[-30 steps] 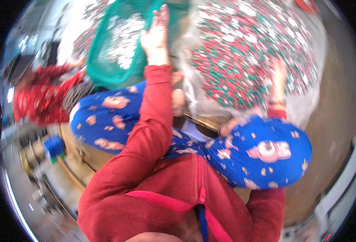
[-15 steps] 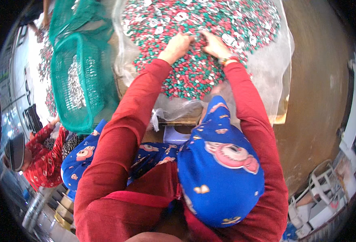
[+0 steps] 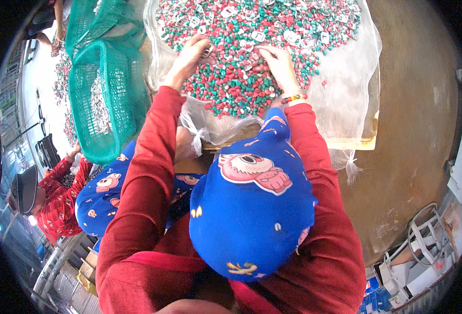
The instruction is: The person sorts through a pile of red, white, and green plastic components by hand, picking up specific white circular pieces and placing them into a green plastic basket.
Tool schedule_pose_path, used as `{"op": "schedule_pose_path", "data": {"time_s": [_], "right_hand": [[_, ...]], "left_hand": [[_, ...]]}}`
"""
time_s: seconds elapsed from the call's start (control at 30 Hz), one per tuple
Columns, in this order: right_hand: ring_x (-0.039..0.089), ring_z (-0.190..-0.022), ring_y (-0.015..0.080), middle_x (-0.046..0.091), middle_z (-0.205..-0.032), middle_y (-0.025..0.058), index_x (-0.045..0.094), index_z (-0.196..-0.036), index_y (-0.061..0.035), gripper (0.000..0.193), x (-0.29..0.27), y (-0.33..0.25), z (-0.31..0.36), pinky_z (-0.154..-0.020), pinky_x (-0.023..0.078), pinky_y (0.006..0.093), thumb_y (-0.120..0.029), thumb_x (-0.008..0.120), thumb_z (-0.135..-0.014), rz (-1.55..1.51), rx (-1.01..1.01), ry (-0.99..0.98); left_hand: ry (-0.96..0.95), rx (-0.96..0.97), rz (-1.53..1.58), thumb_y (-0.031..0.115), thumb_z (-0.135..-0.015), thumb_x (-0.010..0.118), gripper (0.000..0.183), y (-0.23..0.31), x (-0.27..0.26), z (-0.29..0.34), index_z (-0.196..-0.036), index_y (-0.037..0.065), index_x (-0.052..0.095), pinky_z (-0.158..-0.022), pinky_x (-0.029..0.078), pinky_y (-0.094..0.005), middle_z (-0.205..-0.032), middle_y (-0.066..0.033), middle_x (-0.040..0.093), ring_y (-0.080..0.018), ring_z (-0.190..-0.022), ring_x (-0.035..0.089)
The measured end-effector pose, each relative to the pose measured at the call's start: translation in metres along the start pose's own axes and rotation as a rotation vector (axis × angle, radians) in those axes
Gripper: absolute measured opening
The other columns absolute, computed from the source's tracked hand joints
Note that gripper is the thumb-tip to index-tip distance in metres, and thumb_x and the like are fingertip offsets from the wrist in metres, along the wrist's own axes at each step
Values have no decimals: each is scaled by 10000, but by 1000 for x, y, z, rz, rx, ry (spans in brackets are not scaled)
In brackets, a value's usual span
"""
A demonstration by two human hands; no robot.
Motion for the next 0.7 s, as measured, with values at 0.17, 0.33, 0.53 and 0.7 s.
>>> {"op": "schedule_pose_path", "data": {"time_s": [0.17, 0.33, 0.53, 0.7], "right_hand": [[607, -724, 139, 591, -1029, 121, 418, -1278, -12, 486, -9, -19, 3, -613, 532, 255, -47, 576, -819, 33, -56, 64], [602, -743, 111, 609, -1019, 137, 397, -1298, -24, 564, -32, -12, -11, -652, 486, 224, 11, 591, -770, 274, -113, 72], [612, -687, 193, 640, -836, 145, 650, -975, -43, 246, 7, -26, -9, -643, 484, 301, -13, 537, -758, 783, -258, 49], [504, -955, 338, 541, -965, 163, 617, -1030, -44, 311, 56, 0, 2, -824, 433, 395, -48, 552, -726, 1116, -533, -163]], "left_hand": [[-91, 415, -1133, 233, -766, 567, 256, 17, 69, -39, -977, 97, 619, -734, 486, -398, -807, -165, 624, -272, -774, 624], [-104, 419, -1513, 224, -763, 574, 194, 3, 84, -59, -910, 119, 644, -746, 491, -428, -801, -146, 638, -311, -798, 622], [-104, 329, -1264, 201, -718, 651, 257, 33, 31, -50, -972, 156, 645, -689, 490, -375, -740, -94, 632, -255, -749, 617], [-230, 401, -1504, 277, -691, 684, 379, -10, 35, -38, -1059, 247, 600, -688, 495, -393, -884, -116, 589, -282, -820, 603]]}}
Point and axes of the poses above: each hand's wrist, its own z-axis away from the middle knuckle, its own x-axis out of the palm, y = z × x, the point moved 9 cm from there along -z, towards the middle knuckle
